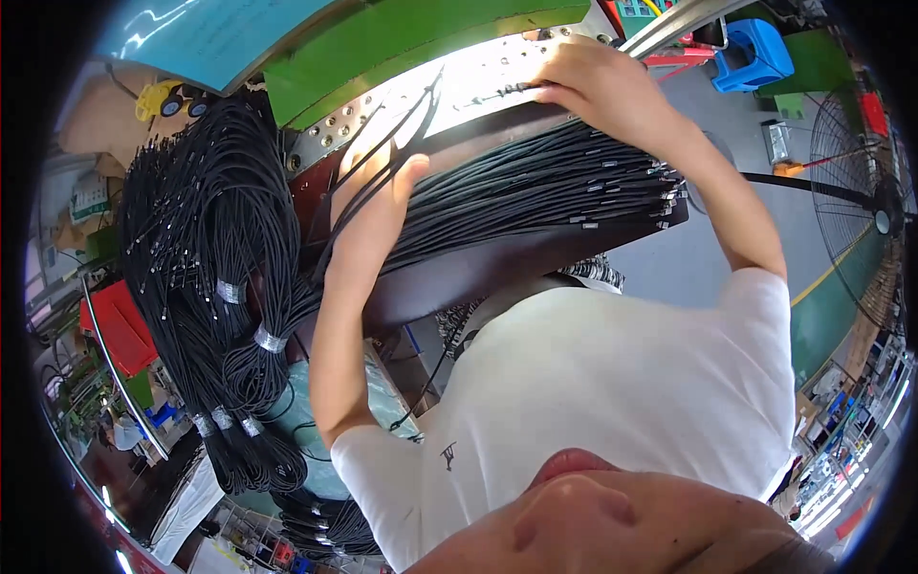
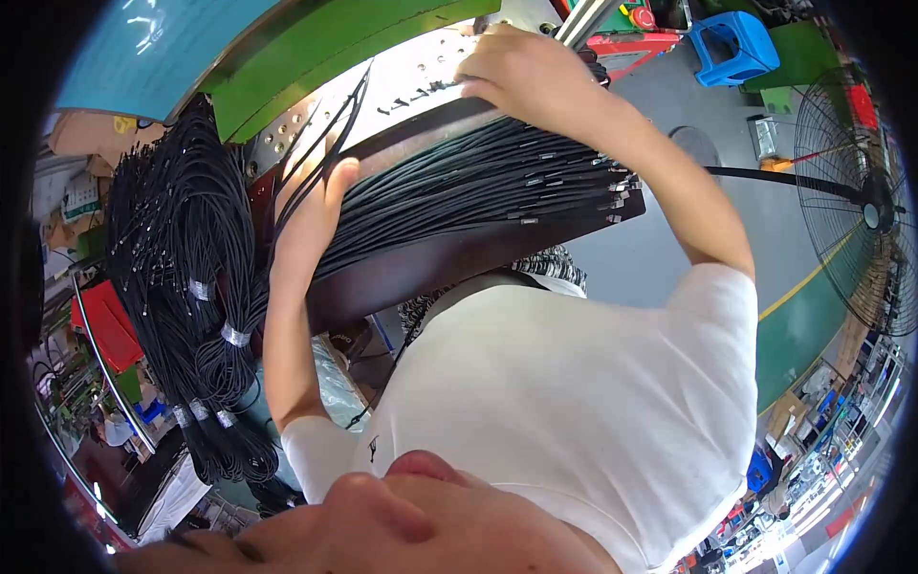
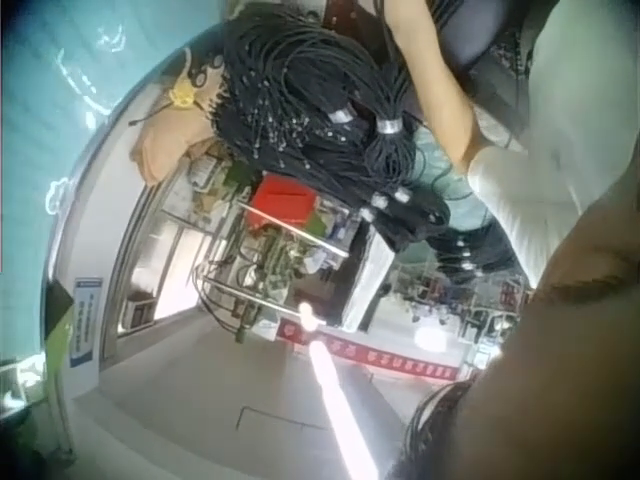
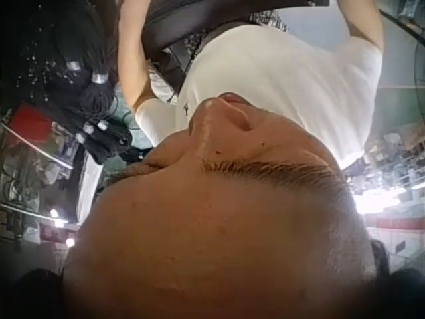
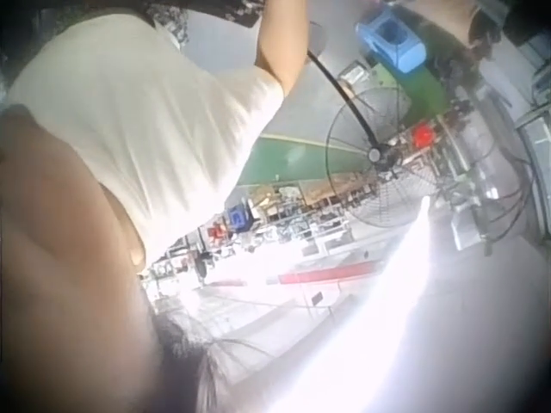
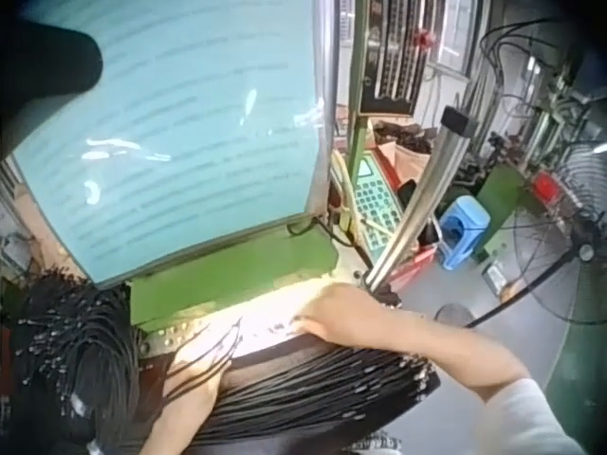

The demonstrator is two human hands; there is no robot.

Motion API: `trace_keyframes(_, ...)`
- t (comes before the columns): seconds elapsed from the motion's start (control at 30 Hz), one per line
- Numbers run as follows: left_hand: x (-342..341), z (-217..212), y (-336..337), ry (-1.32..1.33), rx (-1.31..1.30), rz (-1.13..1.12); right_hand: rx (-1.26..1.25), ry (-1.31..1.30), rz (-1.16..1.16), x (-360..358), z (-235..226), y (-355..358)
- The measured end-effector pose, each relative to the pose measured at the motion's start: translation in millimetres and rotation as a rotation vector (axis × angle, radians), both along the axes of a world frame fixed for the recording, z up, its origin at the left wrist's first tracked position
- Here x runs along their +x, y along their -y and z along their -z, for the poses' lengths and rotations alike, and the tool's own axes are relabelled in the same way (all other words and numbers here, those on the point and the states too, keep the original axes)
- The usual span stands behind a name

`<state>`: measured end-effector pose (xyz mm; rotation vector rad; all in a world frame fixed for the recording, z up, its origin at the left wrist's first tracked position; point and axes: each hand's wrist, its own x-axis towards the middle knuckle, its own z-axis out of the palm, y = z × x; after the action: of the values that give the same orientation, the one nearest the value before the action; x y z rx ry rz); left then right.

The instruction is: Arranging and sorting bundles of black cables on a workbench in a factory.

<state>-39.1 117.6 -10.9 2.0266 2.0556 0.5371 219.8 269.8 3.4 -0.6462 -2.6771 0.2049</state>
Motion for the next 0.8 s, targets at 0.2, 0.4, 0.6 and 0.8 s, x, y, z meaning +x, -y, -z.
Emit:
trace_keyframes(0.2,-6.7,-26.0,59.8,-0.267,-0.161,0.156,-0.147,-0.138,0.48,138.3,-23.5,37.3)
trace_keyframes(0.4,-19.8,-18.5,59.7,0.039,0.019,-0.026,-0.068,-0.092,0.221,53.7,-8.3,33.8)
trace_keyframes(0.6,-37.5,-27.0,75.7,0.814,-0.049,-0.222,-0.417,0.119,-0.101,-29.8,32.0,-2.5)
trace_keyframes(0.8,51.0,-47.1,-3.9,0.385,-0.659,0.516,-0.493,0.175,-0.227,-21.4,31.5,-26.2)
